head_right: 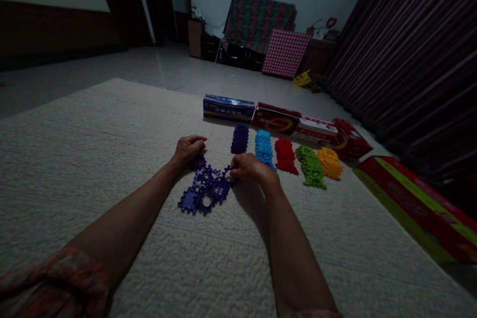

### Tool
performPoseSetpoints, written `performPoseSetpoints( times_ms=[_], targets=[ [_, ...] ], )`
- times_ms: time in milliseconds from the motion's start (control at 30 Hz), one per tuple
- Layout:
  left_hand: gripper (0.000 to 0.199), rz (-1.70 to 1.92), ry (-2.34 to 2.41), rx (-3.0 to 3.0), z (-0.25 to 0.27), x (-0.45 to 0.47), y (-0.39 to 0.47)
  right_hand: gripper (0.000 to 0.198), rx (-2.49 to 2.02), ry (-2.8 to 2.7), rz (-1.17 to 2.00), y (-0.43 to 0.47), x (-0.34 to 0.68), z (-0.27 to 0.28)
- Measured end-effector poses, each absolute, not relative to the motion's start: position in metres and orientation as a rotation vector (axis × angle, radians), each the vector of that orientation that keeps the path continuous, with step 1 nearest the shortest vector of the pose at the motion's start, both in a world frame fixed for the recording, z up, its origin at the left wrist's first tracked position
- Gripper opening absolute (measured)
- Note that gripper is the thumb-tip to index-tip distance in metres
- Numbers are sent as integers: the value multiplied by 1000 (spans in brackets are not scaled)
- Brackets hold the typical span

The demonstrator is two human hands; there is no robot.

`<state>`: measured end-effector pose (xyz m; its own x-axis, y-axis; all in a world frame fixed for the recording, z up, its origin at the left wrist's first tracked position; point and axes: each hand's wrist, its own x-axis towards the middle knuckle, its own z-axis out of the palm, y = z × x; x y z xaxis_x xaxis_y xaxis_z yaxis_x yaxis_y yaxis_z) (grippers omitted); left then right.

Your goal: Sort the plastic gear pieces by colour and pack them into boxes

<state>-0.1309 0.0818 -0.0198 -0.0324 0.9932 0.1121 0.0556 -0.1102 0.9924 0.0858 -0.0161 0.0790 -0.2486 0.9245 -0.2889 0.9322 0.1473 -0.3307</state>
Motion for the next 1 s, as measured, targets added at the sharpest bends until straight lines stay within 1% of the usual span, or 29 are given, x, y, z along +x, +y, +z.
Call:
performPoseSetpoints(
  times_ms=[67,167,333,433,533,667,833,900,1000],
  targets=[
    [28,1292,1229,1321,-19,-131,81,6,1878,2393,-671,-18,84,85],
    [28,1303,1210,1320,-20,-131,82,4,1839,2418,-734,-22,83,94],
    [28,1317,1186,1346,-23,-131,85,4,1903,2407,-677,-25,79,96],
    [29,1318,1163,1294,-23,-130,84,9,1918,2406,-635,-21,77,88],
    [30,1315,1178,1311,-22,-130,84,16,1959,2425,-525,-15,75,76],
    [33,1299,1165,1352,-14,-134,80,16,2171,2490,-426,-11,75,68],
    [35,1286,1043,1497,7,-135,69,17,2601,2461,-355,-7,80,68],
    [39,1205,980,1586,14,-133,64,16,2716,2465,-373,-6,81,67],
    [45,1070,917,1681,19,-129,60,17,2781,2542,-487,-5,78,64]
  ],
)
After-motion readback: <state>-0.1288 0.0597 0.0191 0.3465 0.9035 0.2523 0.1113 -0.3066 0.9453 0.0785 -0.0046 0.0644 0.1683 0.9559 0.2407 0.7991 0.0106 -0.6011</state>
